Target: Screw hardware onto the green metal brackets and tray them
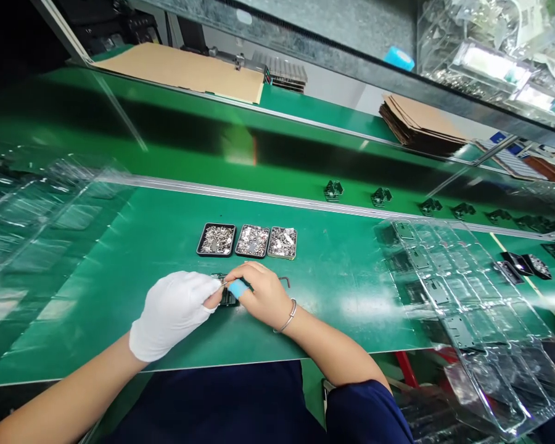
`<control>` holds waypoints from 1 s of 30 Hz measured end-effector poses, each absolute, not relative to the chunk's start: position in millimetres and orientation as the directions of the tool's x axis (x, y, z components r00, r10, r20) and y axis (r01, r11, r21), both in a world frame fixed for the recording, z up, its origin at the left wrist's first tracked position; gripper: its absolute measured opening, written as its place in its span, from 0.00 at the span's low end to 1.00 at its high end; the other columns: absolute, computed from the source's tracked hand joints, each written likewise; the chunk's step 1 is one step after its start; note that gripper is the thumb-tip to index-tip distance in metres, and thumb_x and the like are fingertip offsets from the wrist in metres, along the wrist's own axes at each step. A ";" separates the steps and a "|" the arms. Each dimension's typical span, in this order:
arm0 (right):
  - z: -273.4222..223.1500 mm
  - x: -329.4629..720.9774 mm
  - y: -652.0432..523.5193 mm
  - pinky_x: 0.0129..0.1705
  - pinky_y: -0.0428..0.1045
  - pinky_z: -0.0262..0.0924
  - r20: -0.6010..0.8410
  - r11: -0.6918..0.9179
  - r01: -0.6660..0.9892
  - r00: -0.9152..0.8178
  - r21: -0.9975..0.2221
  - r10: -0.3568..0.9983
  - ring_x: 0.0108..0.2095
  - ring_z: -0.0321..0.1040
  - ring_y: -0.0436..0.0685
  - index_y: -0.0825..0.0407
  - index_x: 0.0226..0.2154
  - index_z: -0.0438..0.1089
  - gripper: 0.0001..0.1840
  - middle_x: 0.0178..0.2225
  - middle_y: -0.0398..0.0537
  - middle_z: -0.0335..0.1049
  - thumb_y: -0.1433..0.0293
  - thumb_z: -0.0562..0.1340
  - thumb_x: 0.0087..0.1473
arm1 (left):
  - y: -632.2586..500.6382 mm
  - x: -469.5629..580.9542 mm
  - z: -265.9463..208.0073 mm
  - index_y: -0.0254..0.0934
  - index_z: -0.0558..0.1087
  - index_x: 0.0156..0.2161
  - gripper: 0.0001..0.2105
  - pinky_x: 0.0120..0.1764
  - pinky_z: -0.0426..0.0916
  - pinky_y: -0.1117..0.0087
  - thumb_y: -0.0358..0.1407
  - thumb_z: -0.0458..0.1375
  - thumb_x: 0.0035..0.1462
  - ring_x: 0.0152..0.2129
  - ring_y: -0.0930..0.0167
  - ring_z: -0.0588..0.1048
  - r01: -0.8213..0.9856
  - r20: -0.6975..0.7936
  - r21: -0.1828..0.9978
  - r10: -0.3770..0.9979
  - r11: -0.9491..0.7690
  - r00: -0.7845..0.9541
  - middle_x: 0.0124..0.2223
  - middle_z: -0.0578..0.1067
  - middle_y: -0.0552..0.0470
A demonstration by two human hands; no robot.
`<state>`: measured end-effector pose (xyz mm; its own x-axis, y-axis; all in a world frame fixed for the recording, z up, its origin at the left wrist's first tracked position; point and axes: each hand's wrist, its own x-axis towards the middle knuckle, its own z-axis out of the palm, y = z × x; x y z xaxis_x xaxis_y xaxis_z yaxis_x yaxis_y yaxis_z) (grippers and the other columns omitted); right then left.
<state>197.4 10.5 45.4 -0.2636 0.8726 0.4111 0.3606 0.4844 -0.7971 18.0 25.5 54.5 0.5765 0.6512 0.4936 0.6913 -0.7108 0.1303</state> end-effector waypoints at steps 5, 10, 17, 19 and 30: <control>36.2 202.7 18.3 0.47 0.52 0.62 0.393 0.467 0.498 -0.252 -0.730 0.884 0.37 0.68 0.53 0.48 0.33 0.67 0.06 0.33 0.45 0.71 0.73 0.56 0.57 | 36.9 6.9 43.9 0.36 0.72 0.39 0.13 0.38 0.68 0.66 0.41 0.50 0.57 0.34 0.66 0.75 0.624 0.371 0.527 0.817 -0.577 0.442 0.37 0.77 0.47; 27.9 194.8 26.4 0.45 0.54 0.60 0.412 0.512 0.525 -0.304 -0.680 0.859 0.42 0.65 0.56 0.50 0.31 0.67 0.06 0.37 0.47 0.69 0.76 0.57 0.52 | 50.9 1.5 16.0 0.35 0.67 0.50 0.19 0.52 0.66 0.64 0.37 0.49 0.54 0.49 0.65 0.71 0.447 0.013 0.853 0.867 -0.270 0.498 0.52 0.73 0.46; 17.0 182.9 30.1 0.43 0.54 0.59 0.394 0.510 0.567 -0.325 -0.647 0.860 0.40 0.64 0.56 0.50 0.32 0.65 0.07 0.35 0.47 0.69 0.78 0.56 0.51 | 46.4 8.3 3.8 0.34 0.69 0.48 0.18 0.51 0.67 0.62 0.37 0.50 0.53 0.46 0.63 0.73 0.451 -0.023 0.867 0.885 -0.214 0.465 0.50 0.74 0.45; 15.8 182.4 30.7 0.42 0.53 0.59 0.388 0.494 0.580 -0.307 -0.648 0.869 0.39 0.64 0.56 0.50 0.31 0.64 0.07 0.35 0.48 0.69 0.78 0.57 0.51 | 45.9 8.2 4.5 0.35 0.69 0.48 0.17 0.50 0.67 0.63 0.38 0.50 0.54 0.45 0.64 0.73 0.434 -0.021 0.876 0.881 -0.212 0.472 0.49 0.74 0.45; 11.7 179.2 28.5 0.42 0.54 0.60 0.345 0.438 0.534 -0.269 -0.723 0.899 0.40 0.64 0.57 0.50 0.31 0.63 0.06 0.35 0.49 0.66 0.76 0.55 0.52 | 47.1 12.2 6.7 0.35 0.70 0.42 0.14 0.47 0.67 0.64 0.41 0.49 0.56 0.42 0.64 0.73 0.392 -0.029 0.905 0.895 -0.165 0.444 0.44 0.75 0.47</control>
